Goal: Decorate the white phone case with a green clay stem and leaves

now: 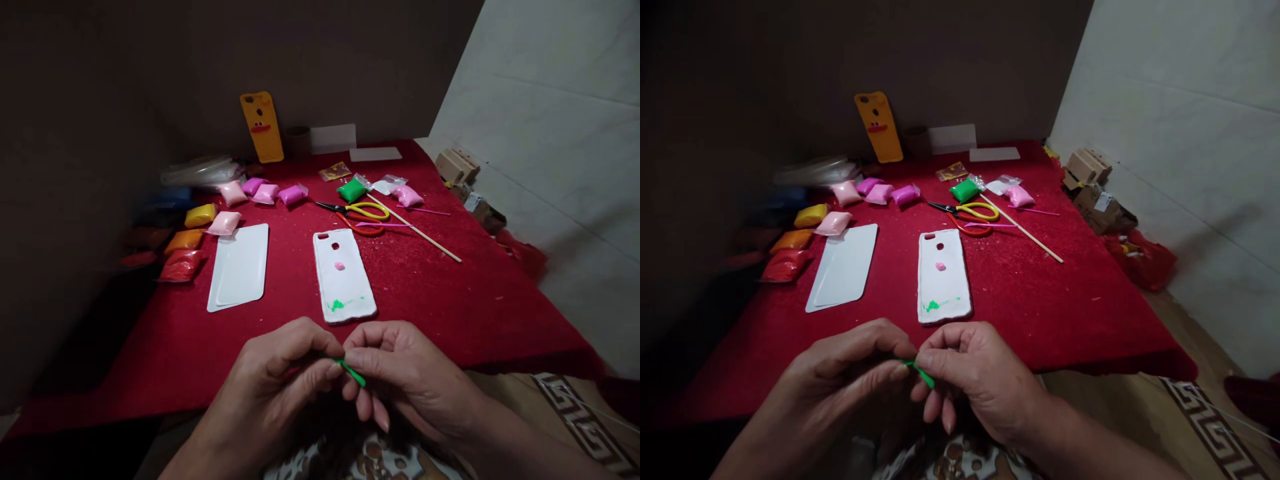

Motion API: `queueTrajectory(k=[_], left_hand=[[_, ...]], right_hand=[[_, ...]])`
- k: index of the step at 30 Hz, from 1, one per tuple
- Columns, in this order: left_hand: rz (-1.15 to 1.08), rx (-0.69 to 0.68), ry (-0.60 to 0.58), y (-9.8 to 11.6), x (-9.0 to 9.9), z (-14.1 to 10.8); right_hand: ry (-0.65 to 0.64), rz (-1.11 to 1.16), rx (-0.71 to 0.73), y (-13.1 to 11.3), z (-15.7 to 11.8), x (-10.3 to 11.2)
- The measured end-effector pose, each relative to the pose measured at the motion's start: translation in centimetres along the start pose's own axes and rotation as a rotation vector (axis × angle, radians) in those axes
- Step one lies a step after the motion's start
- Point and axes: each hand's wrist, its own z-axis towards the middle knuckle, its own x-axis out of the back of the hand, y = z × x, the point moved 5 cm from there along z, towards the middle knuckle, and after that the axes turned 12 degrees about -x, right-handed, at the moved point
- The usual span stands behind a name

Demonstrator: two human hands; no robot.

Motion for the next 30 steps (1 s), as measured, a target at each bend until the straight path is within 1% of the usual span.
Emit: queueTrajectory(k=[2,4,6,8,10,11,13,14,17,20,24,30], left_hand=[[0.041,-0.025,0.004,0.4,0.5,0.5],[0.086,-0.076,0.006,1.1,1.2,1.4],[0.117,-0.137,0.023,2.1,2.3,2.7],[0.12,-0.176,0.066,3.1,3.7,4.3],[0.093,-0.215,0.12,4.1,5.0,6.1],[0.072,-0.236,0.125,4.5,5.5,6.9],[0.068,-0.266,0.146,5.0,6.2,8.3],[0.055,-0.272,0.152,5.0,6.4,8.9],[-0.041,-0.26,0.171,4.1,6.5,9.9],[-0.159,-0.223,0.173,2.3,6.0,10.3],[-0.292,-0.179,0.187,0.4,5.9,10.5],[-0.33,-0.123,0.198,-0.9,6.4,10.6]], right_hand=[[-0.014,-0.021,0.015,-0.9,-0.1,-0.2],[-0.026,-0.083,0.038,-2.6,-0.2,-0.3],[-0.029,-0.171,0.075,-4.8,-0.3,-0.6],[-0.028,-0.26,0.125,-7.5,-0.4,-0.9],[-0.031,-0.301,0.155,-10.0,-0.3,-1.1],[-0.032,-0.31,0.197,-11.2,-0.2,-1.2],[-0.017,-0.341,0.282,-13.1,0.2,-1.1],[-0.012,-0.352,0.312,-13.6,0.5,-1.0],[-0.019,-0.354,0.318,-13.8,1.8,-0.3],[-0.017,-0.316,0.282,-13.2,2.8,0.5],[-0.009,-0.269,0.26,-12.7,3.3,1.2],[-0.034,-0.233,0.226,-12.3,4.0,1.8]])
